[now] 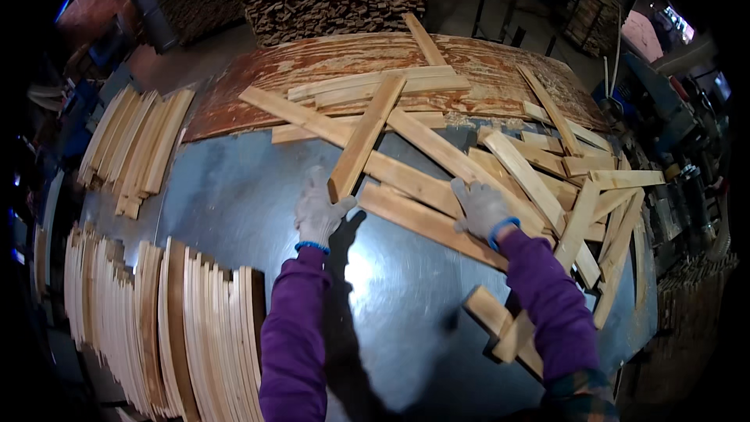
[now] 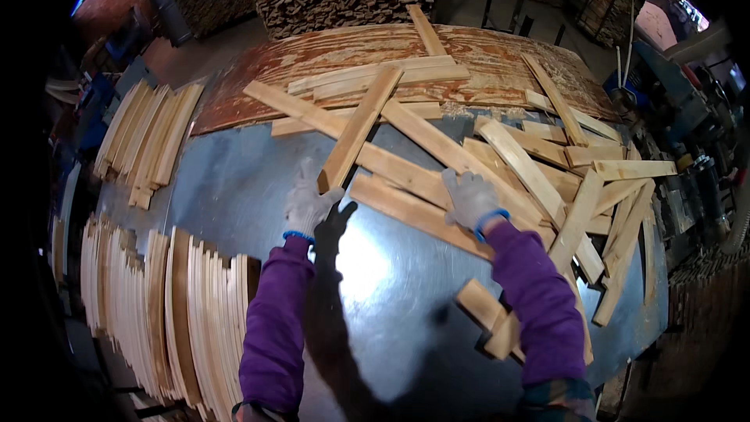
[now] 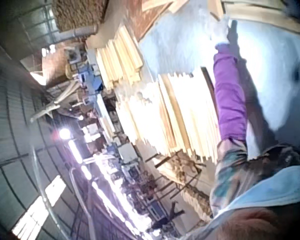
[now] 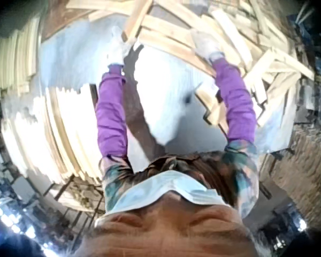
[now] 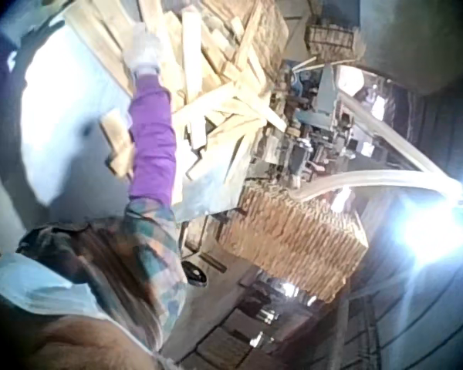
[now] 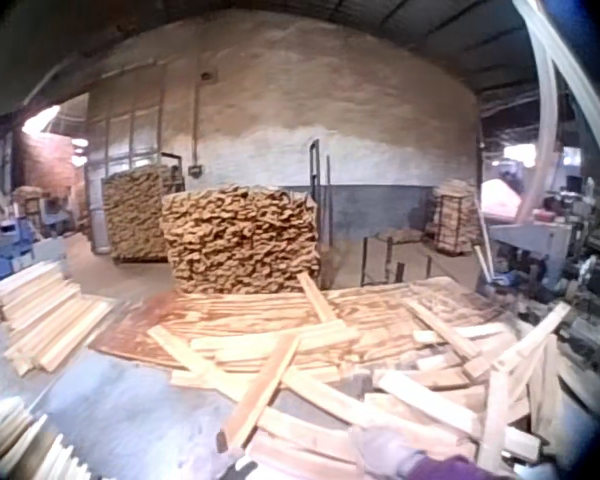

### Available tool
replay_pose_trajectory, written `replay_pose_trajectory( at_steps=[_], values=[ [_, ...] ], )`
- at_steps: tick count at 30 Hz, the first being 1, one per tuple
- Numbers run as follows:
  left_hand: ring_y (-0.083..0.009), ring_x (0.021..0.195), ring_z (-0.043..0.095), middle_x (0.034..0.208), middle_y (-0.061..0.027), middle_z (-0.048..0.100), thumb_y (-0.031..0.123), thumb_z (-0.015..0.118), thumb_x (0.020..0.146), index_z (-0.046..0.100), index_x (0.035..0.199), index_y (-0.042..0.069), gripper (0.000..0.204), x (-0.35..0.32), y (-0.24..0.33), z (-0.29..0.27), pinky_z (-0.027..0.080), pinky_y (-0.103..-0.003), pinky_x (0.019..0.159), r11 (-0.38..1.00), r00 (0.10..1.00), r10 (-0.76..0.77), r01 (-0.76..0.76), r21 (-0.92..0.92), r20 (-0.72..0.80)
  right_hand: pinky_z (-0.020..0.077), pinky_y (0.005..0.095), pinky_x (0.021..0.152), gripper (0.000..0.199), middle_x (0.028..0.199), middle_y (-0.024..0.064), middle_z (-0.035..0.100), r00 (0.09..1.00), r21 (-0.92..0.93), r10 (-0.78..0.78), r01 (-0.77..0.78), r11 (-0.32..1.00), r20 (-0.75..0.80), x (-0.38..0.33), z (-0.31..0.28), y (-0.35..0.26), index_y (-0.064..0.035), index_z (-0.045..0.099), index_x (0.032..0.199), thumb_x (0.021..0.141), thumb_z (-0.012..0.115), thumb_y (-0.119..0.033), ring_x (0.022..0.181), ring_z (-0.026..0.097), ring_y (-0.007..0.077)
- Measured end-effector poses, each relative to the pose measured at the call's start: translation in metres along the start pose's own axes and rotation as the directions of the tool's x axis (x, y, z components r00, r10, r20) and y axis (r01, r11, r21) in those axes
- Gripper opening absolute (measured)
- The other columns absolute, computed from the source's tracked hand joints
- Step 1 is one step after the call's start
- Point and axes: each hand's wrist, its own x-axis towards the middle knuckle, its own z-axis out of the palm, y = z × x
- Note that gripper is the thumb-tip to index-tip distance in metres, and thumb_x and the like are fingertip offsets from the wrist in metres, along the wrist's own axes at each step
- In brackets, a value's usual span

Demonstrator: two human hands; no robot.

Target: The person repeatedly picks up thin wooden planks from a scattered pile on a metal table and stacks them neatly to the left. The person wears gloves and handles the planks one by one or in small groups, aligning them into a growing stack.

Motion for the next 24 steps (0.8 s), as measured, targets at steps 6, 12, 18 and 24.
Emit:
replay_pose_trajectory(
  at_steps=[6,12,18,24],
  values=[
    [-0.0443,0.115,0.066,0.118,-0.0244,0.069,0.032,0.089,0.072,0.046,0.145,0.01,0.088,0.042,0.026,0.004,0.054,-0.053,0.093,0.995,0.949,-0.097,0.089,0.041,0.3,0.0547,0.046,0.086,0.089,0.114,0.02,0.066,0.989,-0.161,-0.088,0.107,0.981,0.118,-0.023,0.005,0.021,-0.0106,0.039,0.157,0.084,0.077,-0.044,0.106,0.067,0.0367],
    [-0.0288,0.08,0.072,0.103,-0.0196,0.07,0.024,0.081,0.083,0.048,0.142,-0.008,0.075,-0.044,-0.003,-0.033,0.062,-0.039,0.067,0.384,0.873,-0.173,0.487,-0.784,0.457,0.0557,0.0326,0.078,0.063,0.106,0.0114,0.071,0.985,0.892,0.011,-0.16,0.423,0.172,-0.04,-0.016,0.056,0.0002,0.057,0.145,0.091,0.07,-0.031,0.091,0.068,0.0183],
    [-0.024,0.086,0.069,0.106,-0.0173,0.066,0.035,0.072,0.093,0.052,0.127,-0.004,0.055,-0.24,0.036,-0.025,0.062,-0.04,0.078,-0.444,0.824,-0.154,0.435,-0.783,0.545,0.0546,0.0292,0.072,0.043,0.092,0.0066,0.071,0.975,0.928,-0.038,-0.221,-0.299,0.22,-0.101,0.037,-0.038,0.0018,0.069,0.122,0.096,0.07,-0.031,0.079,0.067,0.0145],
    [-0.0266,0.101,0.07,0.126,-0.0154,0.065,0.02,0.075,0.093,0.051,0.141,-0.001,0.057,-0.357,0.062,-0.015,0.06,-0.038,0.082,-0.209,0.761,-0.338,0.512,-0.833,0.553,0.0509,0.0454,0.102,0.076,0.121,0.0287,0.068,0.982,0.946,-0.075,-0.143,0.289,0.172,-0.159,0.06,-0.215,-0.0042,0.053,0.149,0.096,0.061,-0.057,0.113,0.067,0.0403]
  ],
)
